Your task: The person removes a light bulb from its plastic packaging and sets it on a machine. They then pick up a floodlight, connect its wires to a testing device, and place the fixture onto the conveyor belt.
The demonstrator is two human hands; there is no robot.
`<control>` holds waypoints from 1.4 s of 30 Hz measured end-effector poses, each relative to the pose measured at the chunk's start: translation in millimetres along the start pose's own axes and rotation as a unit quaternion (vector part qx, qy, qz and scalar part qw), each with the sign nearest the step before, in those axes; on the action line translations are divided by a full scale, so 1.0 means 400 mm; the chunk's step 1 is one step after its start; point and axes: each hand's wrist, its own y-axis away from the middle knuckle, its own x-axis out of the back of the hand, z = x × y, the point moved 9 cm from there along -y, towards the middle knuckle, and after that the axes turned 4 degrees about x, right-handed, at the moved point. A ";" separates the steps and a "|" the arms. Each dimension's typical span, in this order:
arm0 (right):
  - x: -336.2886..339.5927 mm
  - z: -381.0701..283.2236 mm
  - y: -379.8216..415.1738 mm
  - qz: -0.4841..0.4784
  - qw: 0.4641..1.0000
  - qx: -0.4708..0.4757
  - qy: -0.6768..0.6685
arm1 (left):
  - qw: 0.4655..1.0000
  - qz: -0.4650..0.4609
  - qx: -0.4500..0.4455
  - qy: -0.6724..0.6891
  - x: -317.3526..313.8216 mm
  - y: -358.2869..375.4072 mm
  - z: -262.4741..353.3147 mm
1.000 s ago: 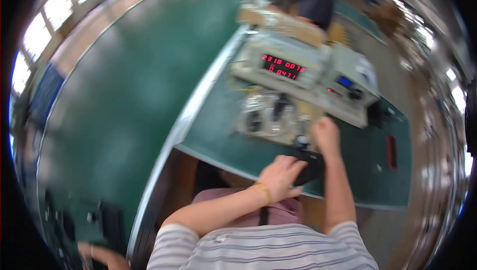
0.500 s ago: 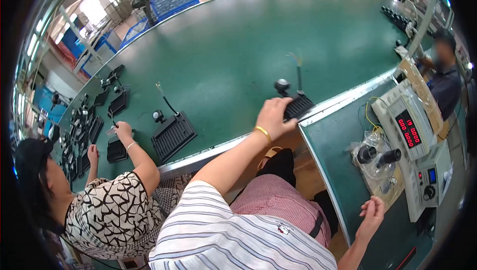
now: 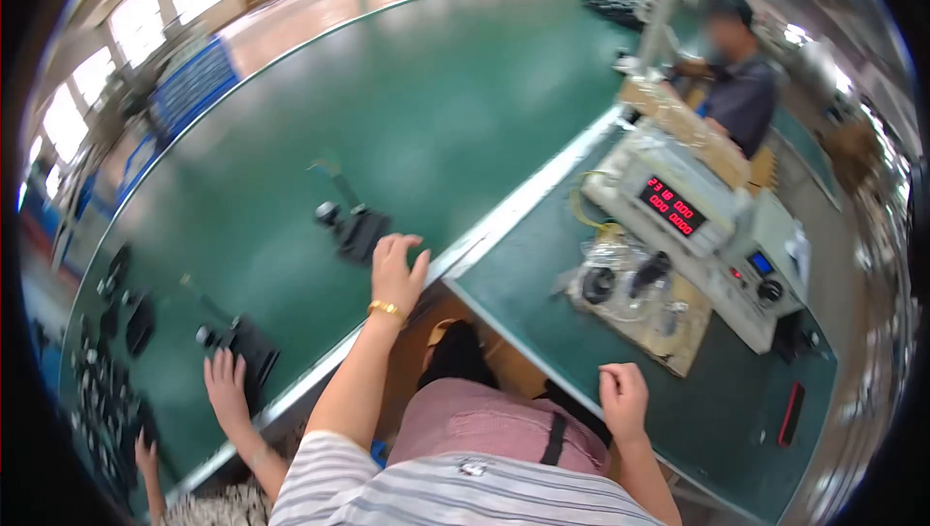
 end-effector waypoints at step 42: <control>-0.022 0.019 -0.019 -0.093 0.996 0.003 -0.001 | 0.972 -0.186 0.096 -0.107 -0.850 -0.549 0.259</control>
